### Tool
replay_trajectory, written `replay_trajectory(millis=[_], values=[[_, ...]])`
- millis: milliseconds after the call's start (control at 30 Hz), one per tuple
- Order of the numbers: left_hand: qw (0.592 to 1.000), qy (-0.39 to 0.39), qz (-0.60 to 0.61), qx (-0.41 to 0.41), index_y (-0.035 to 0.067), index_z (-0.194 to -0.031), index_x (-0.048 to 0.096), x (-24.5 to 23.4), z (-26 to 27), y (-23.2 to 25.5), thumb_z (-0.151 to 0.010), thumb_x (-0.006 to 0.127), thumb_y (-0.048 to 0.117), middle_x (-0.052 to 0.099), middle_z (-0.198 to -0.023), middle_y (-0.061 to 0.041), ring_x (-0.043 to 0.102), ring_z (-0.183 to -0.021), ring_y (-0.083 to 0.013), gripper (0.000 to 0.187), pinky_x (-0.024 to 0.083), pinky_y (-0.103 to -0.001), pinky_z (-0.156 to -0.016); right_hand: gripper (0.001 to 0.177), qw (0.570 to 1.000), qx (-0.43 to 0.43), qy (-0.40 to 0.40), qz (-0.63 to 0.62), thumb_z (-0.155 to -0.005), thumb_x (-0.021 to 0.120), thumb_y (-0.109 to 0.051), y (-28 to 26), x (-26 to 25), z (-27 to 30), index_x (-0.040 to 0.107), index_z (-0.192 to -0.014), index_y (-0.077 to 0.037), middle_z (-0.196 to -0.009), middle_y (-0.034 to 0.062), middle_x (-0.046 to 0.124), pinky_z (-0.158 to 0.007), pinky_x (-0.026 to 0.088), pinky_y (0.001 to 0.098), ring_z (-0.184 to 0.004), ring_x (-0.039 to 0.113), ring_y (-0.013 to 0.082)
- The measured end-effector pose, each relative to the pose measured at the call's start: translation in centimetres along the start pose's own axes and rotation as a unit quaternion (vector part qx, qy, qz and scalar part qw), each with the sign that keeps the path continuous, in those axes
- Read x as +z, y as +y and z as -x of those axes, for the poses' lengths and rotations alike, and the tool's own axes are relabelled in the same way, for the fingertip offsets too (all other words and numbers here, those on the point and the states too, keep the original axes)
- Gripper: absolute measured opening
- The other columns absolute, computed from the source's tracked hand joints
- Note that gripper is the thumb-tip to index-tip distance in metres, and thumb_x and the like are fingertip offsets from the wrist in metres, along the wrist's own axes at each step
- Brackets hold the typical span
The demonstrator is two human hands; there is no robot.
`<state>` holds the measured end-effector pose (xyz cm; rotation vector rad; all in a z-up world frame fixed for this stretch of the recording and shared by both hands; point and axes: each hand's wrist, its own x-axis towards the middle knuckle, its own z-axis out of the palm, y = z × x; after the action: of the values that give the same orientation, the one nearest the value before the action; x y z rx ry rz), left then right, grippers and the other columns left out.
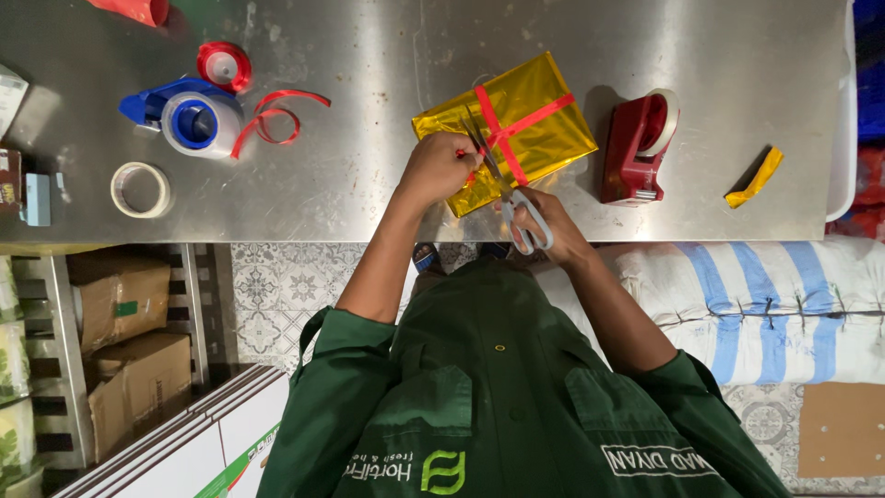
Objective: The person ties a red ribbon around a gold-wrapped rectangular package on a metal table. They wrap the ribbon, tie a knot, form a bow, and trim the ends with scissors.
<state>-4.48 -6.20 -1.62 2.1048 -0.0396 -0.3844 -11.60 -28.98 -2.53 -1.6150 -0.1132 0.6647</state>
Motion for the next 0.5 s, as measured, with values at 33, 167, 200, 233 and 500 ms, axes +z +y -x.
replay_trajectory(millis=[33, 167, 200, 233, 500], values=[[1.000, -0.002, -0.001, -0.003, 0.005, -0.085, 0.077, 0.0, 0.0, 0.0, -0.087, 0.073, 0.021, 0.069, -0.071, -0.014, 0.068, -0.066, -0.0265, 0.016, 0.050, -0.039, -0.066, 0.082, 1.000, 0.005, -0.004, -0.005, -0.089, 0.058, -0.074, -0.1, -0.1, -0.1, 0.064, -0.117, 0.003, -0.063, -0.0002, 0.055, -0.049, 0.039, 0.0253, -0.052, 0.052, 0.0085], [1.000, -0.007, -0.006, 0.002, 0.005, -0.086, 0.076, 0.1, -0.1, -0.2, -0.087, 0.073, 0.021, 0.069, -0.071, -0.014, 0.068, -0.066, -0.0263, 0.017, 0.051, -0.039, -0.066, 0.078, 0.999, 0.010, -0.006, -0.034, -0.089, 0.061, -0.070, 0.1, -0.1, -0.4, 0.064, -0.117, 0.004, -0.062, 0.0008, 0.054, -0.048, 0.038, 0.0265, -0.050, 0.051, 0.0101], [1.000, -0.005, -0.006, 0.004, 0.005, -0.086, 0.077, 0.3, -0.1, -0.4, -0.087, 0.072, 0.021, 0.070, -0.072, -0.014, 0.068, -0.066, -0.0261, 0.016, 0.051, -0.039, -0.066, 0.077, 0.999, 0.006, -0.003, -0.042, -0.090, 0.063, -0.068, 0.4, -0.1, -0.4, 0.064, -0.117, 0.004, -0.062, 0.0012, 0.054, -0.048, 0.038, 0.0264, -0.049, 0.050, 0.0103], [1.000, -0.003, -0.007, 0.007, 0.005, -0.086, 0.077, 0.4, -0.2, -0.6, -0.087, 0.072, 0.021, 0.070, -0.072, -0.014, 0.068, -0.067, -0.0260, 0.016, 0.051, -0.039, -0.066, 0.072, 0.999, 0.003, 0.009, -0.042, -0.090, 0.064, -0.063, 0.7, 0.0, -0.5, 0.065, -0.118, 0.003, -0.062, 0.0009, 0.053, -0.047, 0.036, 0.0260, -0.049, 0.048, 0.0098], [0.987, 0.039, 0.151, 0.047, 0.002, -0.088, 0.075, 0.1, 0.0, -2.8, -0.090, 0.072, 0.019, 0.073, -0.080, -0.011, 0.067, -0.074, -0.0240, 0.017, 0.053, -0.037, -0.071, 0.049, 0.999, -0.012, -0.048, -0.010, -0.083, 0.077, -0.032, 3.0, -1.6, 0.8, 0.066, -0.119, 0.000, -0.071, -0.0011, 0.061, -0.050, 0.046, 0.0236, -0.056, 0.059, 0.0080]])
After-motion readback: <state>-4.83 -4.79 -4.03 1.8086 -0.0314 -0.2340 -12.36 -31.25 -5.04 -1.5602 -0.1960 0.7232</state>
